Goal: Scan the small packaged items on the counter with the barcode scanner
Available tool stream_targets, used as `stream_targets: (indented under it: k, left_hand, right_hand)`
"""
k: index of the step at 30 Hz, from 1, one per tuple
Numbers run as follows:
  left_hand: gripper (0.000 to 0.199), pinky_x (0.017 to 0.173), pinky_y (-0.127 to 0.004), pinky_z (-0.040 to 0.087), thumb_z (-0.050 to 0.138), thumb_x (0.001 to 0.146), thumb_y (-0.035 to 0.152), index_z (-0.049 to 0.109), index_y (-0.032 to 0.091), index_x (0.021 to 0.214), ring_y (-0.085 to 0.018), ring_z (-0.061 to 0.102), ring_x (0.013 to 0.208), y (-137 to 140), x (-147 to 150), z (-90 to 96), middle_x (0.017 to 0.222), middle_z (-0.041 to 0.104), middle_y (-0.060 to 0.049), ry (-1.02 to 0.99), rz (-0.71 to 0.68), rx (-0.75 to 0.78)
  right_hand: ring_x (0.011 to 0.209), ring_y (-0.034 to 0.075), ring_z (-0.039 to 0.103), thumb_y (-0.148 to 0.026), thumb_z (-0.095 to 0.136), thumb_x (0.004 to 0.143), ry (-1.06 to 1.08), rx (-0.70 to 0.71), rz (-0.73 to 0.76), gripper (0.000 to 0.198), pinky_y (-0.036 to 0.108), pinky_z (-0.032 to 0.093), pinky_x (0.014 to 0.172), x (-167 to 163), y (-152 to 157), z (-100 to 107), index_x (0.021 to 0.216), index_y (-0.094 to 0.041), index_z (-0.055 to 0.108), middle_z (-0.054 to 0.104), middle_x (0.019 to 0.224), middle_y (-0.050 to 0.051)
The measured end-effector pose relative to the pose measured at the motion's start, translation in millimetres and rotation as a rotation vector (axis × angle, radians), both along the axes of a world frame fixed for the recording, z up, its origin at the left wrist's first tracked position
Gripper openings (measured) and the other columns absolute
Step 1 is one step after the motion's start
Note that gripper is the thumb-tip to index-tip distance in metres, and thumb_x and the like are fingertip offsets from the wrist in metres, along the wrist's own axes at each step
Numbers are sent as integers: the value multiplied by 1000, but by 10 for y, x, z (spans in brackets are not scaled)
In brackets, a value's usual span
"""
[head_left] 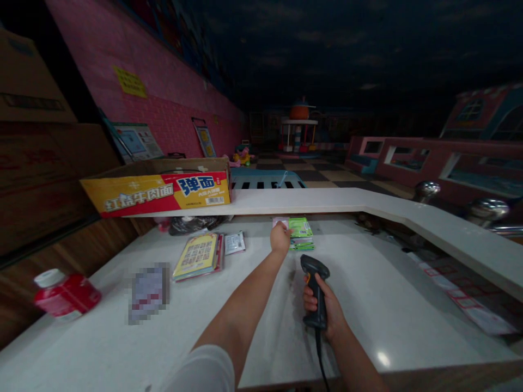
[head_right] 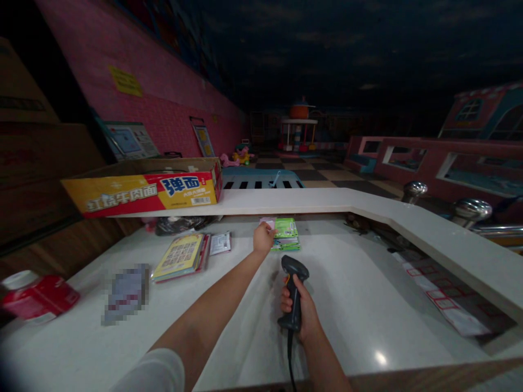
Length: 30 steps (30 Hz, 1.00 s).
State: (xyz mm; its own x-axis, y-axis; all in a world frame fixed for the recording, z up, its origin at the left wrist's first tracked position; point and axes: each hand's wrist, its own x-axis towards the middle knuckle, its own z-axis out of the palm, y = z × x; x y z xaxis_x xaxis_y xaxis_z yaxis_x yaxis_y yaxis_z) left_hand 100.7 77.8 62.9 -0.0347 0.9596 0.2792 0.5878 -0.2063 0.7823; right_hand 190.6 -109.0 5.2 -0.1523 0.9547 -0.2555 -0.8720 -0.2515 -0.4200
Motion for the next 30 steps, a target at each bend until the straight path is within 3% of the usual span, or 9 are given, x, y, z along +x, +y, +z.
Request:
stream_targets:
  k: [6,10,14,18,20,23,26,30]
  left_hand:
    - [14,74,-28,44,52,90,25,65,17,90,-19,64,83,-83,-392,41,85,69,-7,282,43,92]
    - [25,89,-33,43,44,91,19,68,14,95,-24,60,100,-97,-848,-31,100,66,-14,512,172,122]
    - [35,103,-41,36,45,90,20,64,6,115,-32,47,125,-83,-1216,-218,125,57,-23,653,276,-15]
    - [49,111,-46,28,46,91,25,49,3,135,-35,29,141,-166,-1352,-407,149,37,-26,703,189,-128]
    - [48,111,-44,29,45,92,27,49,5,134,-33,30,141,-252,-1371,-442,150,37,-24,730,149,-112]
    - [37,105,-39,36,37,95,26,60,11,120,-29,45,129,-378,-1392,-401,138,51,-18,755,130,-60]
    - [35,95,-37,42,34,95,21,61,11,113,-29,52,117,-434,-1397,-300,122,58,-19,763,239,-62]
    - [31,90,-38,43,48,90,21,56,7,117,-33,53,115,-419,-1342,-208,116,57,-23,735,366,-172]
  right_hand:
    - [39,2,39,-42,82,68,-38,-1,-4,39,12,28,34,1,-32,7,86,-16,59,48,54,-8]
    - [40,2,39,-41,83,67,-45,13,-3,39,11,30,35,5,-52,24,87,-16,60,49,55,-7]
    - [40,3,39,-40,82,68,-41,5,-12,38,12,31,34,6,-49,7,88,-16,61,49,55,-7]
    - [39,3,38,-39,80,71,-30,-6,-16,35,12,31,34,11,-44,-27,89,-16,60,49,55,-7]
    - [39,3,38,-39,79,72,-29,-4,-8,34,12,31,34,16,-48,-34,88,-16,60,49,56,-7]
    - [40,3,39,-38,78,73,-25,-1,-5,33,12,31,35,20,-62,-27,88,-16,60,49,57,-7]
    - [40,3,39,-38,77,74,-20,-2,-7,31,12,31,35,18,-75,-10,88,-16,60,49,57,-6]
    - [40,2,38,-37,77,75,-24,5,-21,31,12,31,35,10,-81,6,88,-16,60,49,58,-6]
